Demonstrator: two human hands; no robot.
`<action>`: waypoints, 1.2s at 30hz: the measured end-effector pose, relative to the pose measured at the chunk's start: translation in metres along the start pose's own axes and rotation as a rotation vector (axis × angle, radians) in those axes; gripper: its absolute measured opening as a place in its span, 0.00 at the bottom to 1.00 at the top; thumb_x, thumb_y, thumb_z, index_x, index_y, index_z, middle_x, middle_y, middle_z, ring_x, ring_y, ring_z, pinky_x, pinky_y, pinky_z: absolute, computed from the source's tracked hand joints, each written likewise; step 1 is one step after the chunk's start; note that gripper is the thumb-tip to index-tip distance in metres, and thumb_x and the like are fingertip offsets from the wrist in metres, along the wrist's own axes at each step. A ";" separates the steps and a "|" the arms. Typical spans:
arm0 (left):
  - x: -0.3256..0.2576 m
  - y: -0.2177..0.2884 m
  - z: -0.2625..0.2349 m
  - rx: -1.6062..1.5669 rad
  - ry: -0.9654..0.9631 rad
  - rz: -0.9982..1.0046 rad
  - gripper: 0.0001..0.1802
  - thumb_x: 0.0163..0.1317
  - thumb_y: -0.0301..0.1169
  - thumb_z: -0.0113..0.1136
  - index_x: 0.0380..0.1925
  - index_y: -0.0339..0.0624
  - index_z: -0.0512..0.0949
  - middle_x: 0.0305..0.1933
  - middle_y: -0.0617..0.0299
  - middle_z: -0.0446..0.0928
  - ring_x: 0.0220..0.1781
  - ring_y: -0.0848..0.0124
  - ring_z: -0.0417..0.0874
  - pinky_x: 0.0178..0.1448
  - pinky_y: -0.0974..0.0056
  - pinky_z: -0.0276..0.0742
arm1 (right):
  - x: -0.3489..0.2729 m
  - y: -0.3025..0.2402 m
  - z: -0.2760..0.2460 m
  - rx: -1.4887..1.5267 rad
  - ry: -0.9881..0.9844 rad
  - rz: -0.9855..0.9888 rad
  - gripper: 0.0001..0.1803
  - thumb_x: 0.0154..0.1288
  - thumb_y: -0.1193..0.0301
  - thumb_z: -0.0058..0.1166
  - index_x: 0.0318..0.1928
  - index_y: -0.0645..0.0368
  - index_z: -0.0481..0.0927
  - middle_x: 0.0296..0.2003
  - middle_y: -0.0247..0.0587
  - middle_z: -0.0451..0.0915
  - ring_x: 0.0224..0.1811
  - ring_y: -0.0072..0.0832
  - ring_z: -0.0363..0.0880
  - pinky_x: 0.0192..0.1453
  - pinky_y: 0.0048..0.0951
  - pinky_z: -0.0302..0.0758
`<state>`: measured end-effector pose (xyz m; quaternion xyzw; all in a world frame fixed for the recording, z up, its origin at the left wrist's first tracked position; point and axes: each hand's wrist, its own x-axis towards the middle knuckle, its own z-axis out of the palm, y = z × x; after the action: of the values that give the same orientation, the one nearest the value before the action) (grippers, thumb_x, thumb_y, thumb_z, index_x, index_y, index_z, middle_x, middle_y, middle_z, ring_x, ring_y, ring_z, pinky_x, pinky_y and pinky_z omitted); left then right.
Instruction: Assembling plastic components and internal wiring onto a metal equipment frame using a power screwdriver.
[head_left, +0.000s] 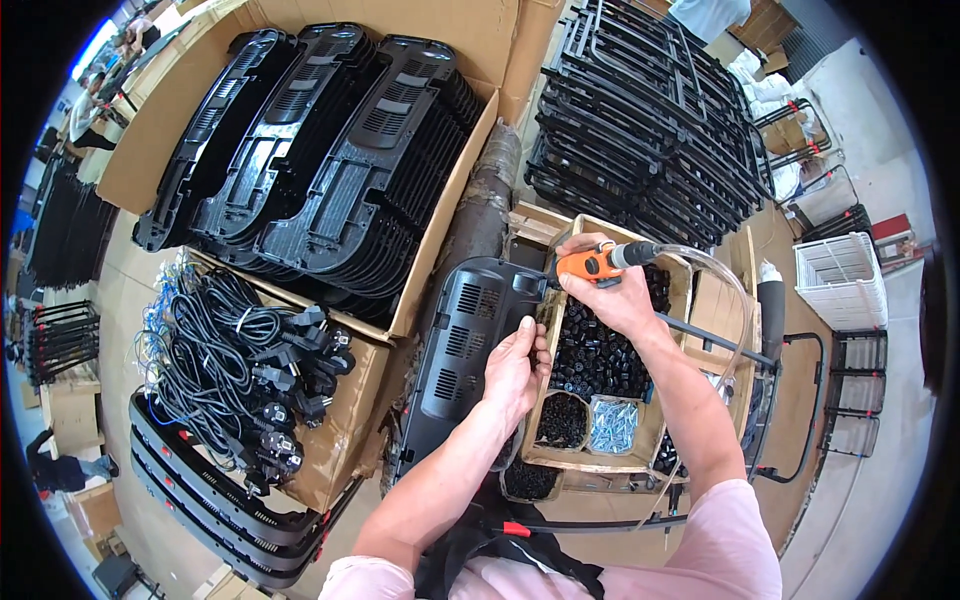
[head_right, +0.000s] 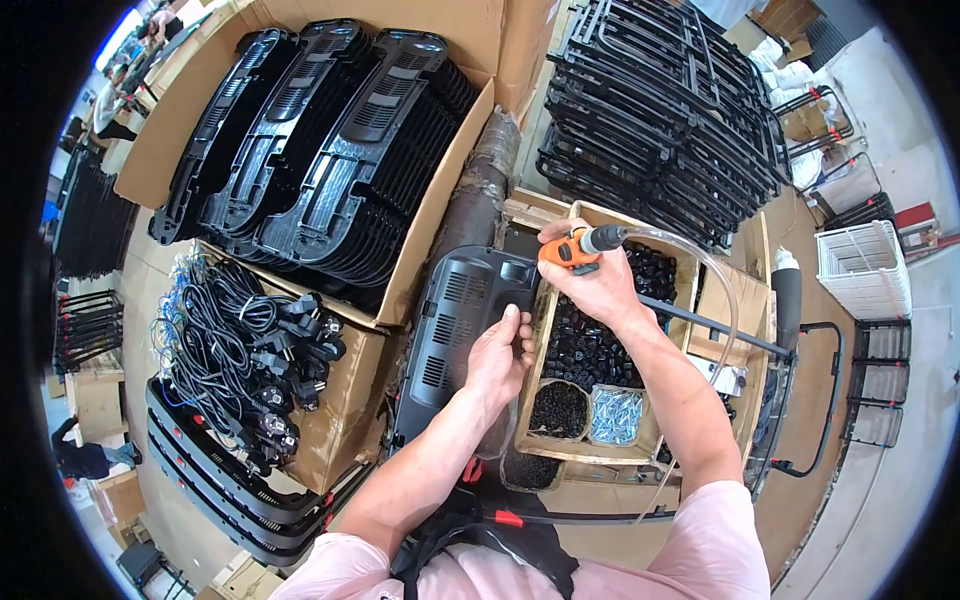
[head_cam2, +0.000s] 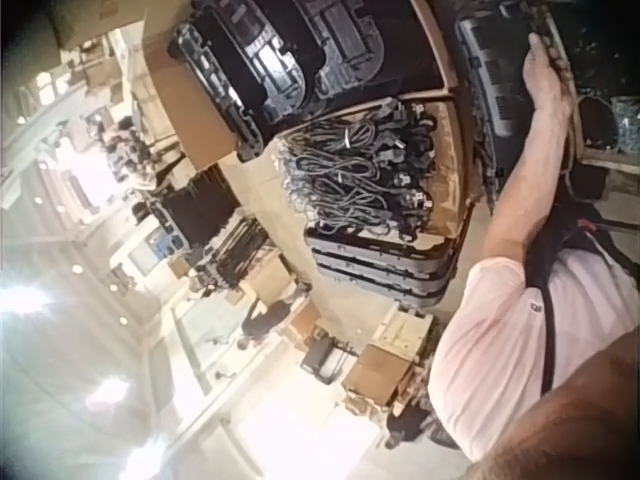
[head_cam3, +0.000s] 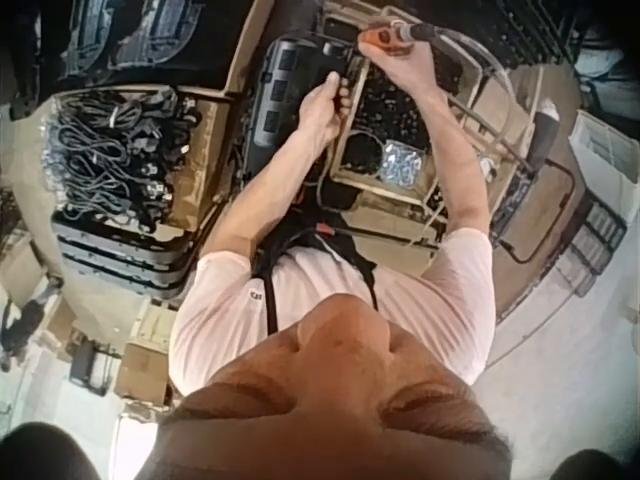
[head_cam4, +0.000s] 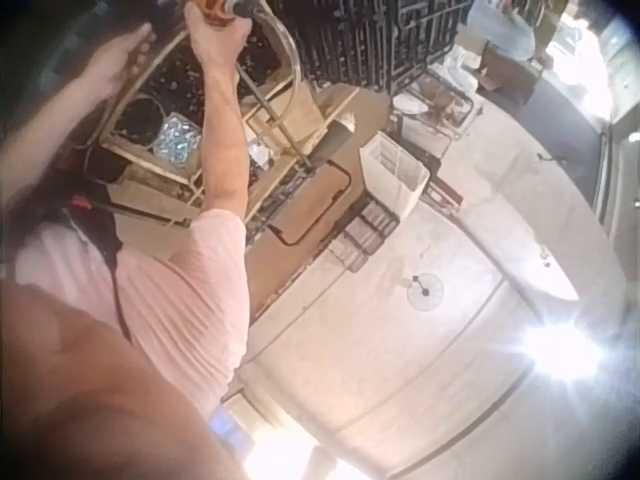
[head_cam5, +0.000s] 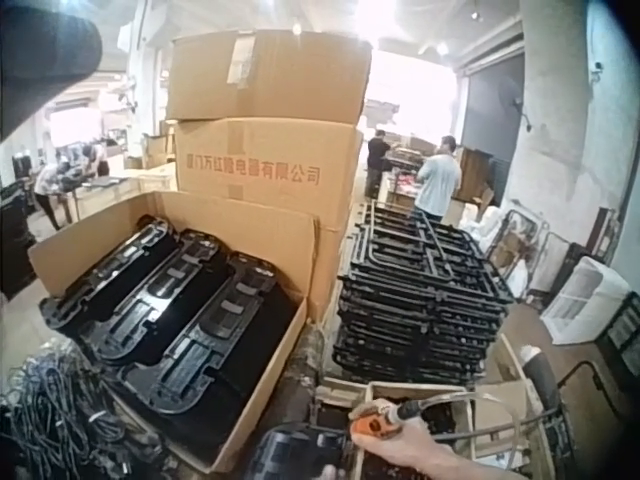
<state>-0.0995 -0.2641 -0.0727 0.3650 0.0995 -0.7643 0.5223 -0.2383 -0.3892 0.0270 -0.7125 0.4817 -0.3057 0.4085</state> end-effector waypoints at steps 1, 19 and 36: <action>0.003 0.002 0.003 -0.003 0.003 0.004 0.16 0.77 0.47 0.63 0.44 0.46 0.83 0.33 0.71 0.78 0.32 0.76 0.76 0.36 0.72 0.73 | 0.000 -0.001 0.002 0.002 -0.005 -0.002 0.21 0.60 0.69 0.72 0.54 0.57 0.85 0.48 0.37 0.89 0.50 0.26 0.86 0.58 0.31 0.82; 0.028 0.039 0.020 -0.391 -0.155 -0.036 0.13 0.81 0.43 0.56 0.52 0.46 0.79 0.34 0.70 0.77 0.33 0.76 0.75 0.37 0.71 0.76 | -0.027 -0.055 -0.009 0.339 -0.056 0.065 0.32 0.64 0.71 0.73 0.66 0.64 0.74 0.58 0.50 0.85 0.61 0.32 0.83 0.70 0.38 0.79; -0.005 0.014 0.002 0.026 -0.206 0.035 0.18 0.84 0.37 0.52 0.63 0.40 0.79 0.41 0.64 0.84 0.37 0.76 0.83 0.41 0.70 0.84 | 0.028 -0.033 0.036 0.277 -0.009 0.014 0.27 0.62 0.75 0.72 0.62 0.61 0.79 0.53 0.42 0.87 0.56 0.27 0.85 0.65 0.33 0.82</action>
<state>-0.0875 -0.2681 -0.0648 0.2929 0.0288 -0.7899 0.5380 -0.1842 -0.3983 0.0399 -0.6472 0.4381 -0.3630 0.5073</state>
